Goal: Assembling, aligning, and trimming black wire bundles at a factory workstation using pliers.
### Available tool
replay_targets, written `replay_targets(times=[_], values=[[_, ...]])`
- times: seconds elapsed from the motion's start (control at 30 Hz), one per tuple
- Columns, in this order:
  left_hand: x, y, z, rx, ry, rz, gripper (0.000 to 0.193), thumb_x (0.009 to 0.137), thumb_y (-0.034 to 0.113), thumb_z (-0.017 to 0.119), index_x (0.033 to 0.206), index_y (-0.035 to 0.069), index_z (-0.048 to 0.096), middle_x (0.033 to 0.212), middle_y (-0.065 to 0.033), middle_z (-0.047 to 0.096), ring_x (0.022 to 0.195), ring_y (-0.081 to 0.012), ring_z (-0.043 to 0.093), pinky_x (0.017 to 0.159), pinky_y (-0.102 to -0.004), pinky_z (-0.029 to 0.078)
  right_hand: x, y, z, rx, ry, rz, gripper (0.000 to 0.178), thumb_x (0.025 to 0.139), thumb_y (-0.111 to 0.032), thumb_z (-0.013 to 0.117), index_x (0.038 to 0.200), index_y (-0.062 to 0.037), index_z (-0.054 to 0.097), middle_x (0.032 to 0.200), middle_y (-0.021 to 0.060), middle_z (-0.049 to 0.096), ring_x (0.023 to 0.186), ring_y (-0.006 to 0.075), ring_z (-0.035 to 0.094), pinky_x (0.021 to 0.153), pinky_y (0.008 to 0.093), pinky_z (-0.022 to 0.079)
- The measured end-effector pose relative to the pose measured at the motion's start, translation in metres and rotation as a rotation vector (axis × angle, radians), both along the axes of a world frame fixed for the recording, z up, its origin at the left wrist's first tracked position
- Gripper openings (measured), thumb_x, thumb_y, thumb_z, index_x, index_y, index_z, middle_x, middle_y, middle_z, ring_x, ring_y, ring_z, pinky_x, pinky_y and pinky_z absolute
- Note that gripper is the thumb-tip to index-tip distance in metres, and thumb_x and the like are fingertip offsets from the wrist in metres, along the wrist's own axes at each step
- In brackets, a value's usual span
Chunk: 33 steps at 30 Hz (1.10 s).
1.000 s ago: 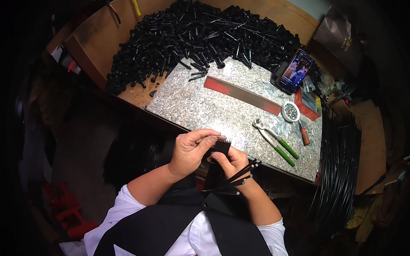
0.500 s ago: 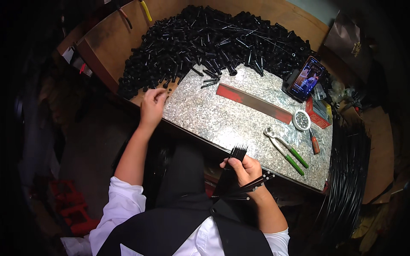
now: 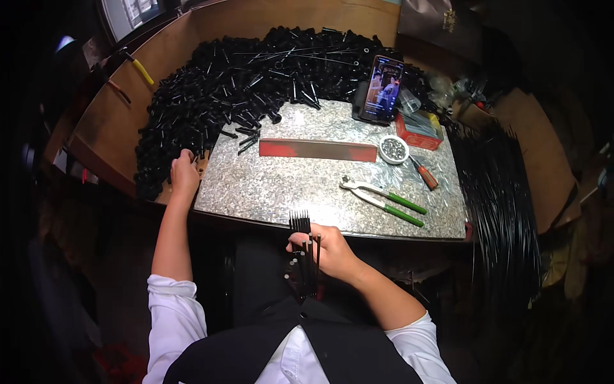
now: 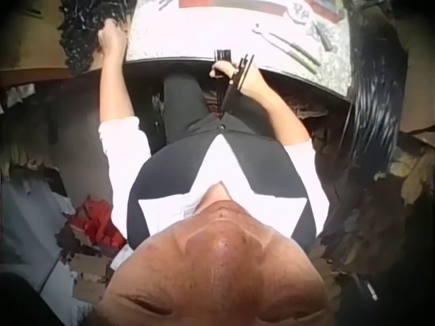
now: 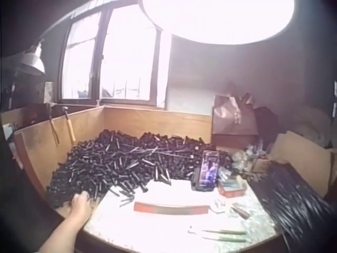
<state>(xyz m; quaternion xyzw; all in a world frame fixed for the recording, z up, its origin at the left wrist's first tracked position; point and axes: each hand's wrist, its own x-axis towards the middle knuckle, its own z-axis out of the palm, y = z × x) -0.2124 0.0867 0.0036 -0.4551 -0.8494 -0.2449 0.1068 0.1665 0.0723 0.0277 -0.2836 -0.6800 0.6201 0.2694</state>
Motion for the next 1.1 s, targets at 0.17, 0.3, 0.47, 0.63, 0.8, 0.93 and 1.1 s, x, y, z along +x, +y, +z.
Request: replay_targets(times=[0.17, 0.3, 0.47, 0.63, 0.8, 0.93, 1.1], values=[[0.073, -0.025, 0.033, 0.508, -1.011, -0.419, 0.033, 0.085, 0.001, 0.061, 0.118, 0.001, 0.056, 0.091, -0.0067, 0.063, 0.090, -0.0167, 0.061, 0.075, -0.0286, 0.048, 0.002, 0.005, -0.002, -0.093, -0.060, 0.008, 0.021, 0.094, -0.015, 0.055, 0.089, 0.0022, 0.066, 0.082, 0.0074, 0.070, 0.077, 0.0118, 0.064, 0.072, 0.0260, 0.050], [0.140, -0.050, 0.036, 0.519, -1.696, -0.663, 0.033, 0.086, -0.003, 0.061, 0.119, -0.001, 0.060, 0.099, -0.0070, 0.064, 0.088, -0.0106, 0.060, 0.076, -0.0203, 0.049, 0.000, 0.003, -0.005, -0.056, -0.026, -0.030, 0.023, 0.093, -0.019, 0.058, 0.086, 0.0007, 0.067, 0.075, 0.0022, 0.066, 0.070, 0.0084, 0.059, 0.065, 0.0241, 0.047], [0.172, -0.060, 0.031, 0.445, -1.958, -0.677, 0.031, 0.090, 0.002, 0.059, 0.121, 0.000, 0.058, 0.103, -0.0092, 0.066, 0.091, -0.0121, 0.063, 0.081, -0.0238, 0.052, -0.002, -0.001, -0.003, -0.061, -0.015, -0.006, 0.023, 0.095, -0.019, 0.055, 0.090, 0.0007, 0.066, 0.080, 0.0040, 0.068, 0.073, 0.0088, 0.061, 0.067, 0.0241, 0.049], [0.179, -0.058, 0.029, 0.395, -1.984, -0.723, 0.032, 0.091, 0.003, 0.058, 0.123, 0.000, 0.056, 0.105, -0.0119, 0.066, 0.092, -0.0135, 0.064, 0.082, -0.0267, 0.054, -0.004, -0.003, -0.001, -0.097, -0.032, 0.010, 0.024, 0.096, -0.018, 0.053, 0.093, 0.0018, 0.065, 0.082, 0.0049, 0.069, 0.075, 0.0091, 0.062, 0.069, 0.0237, 0.050], [0.181, -0.058, 0.027, 0.394, -1.992, -0.762, 0.034, 0.090, 0.001, 0.057, 0.125, -0.001, 0.054, 0.107, -0.0152, 0.065, 0.095, -0.0188, 0.066, 0.084, -0.0297, 0.055, -0.007, -0.005, 0.000, -0.098, -0.025, 0.018, 0.024, 0.096, -0.018, 0.053, 0.093, 0.0019, 0.065, 0.082, 0.0050, 0.069, 0.074, 0.0092, 0.062, 0.067, 0.0236, 0.050], [0.185, -0.058, 0.030, 0.372, -1.980, -0.786, 0.035, 0.091, 0.001, 0.056, 0.125, -0.001, 0.054, 0.106, -0.0141, 0.065, 0.095, -0.0171, 0.065, 0.084, -0.0300, 0.055, -0.007, -0.004, -0.001, -0.113, -0.016, 0.018, 0.023, 0.096, -0.018, 0.054, 0.093, 0.0016, 0.066, 0.082, 0.0045, 0.069, 0.072, 0.0085, 0.062, 0.065, 0.0229, 0.049], [0.186, -0.057, 0.034, 0.355, -2.000, -0.823, 0.035, 0.091, 0.001, 0.055, 0.126, -0.001, 0.053, 0.105, -0.0131, 0.065, 0.096, -0.0169, 0.064, 0.085, -0.0299, 0.054, -0.009, -0.003, -0.003, -0.086, -0.015, 0.023, 0.023, 0.096, -0.019, 0.055, 0.092, 0.0009, 0.066, 0.080, 0.0035, 0.069, 0.071, 0.0078, 0.061, 0.064, 0.0229, 0.049]])
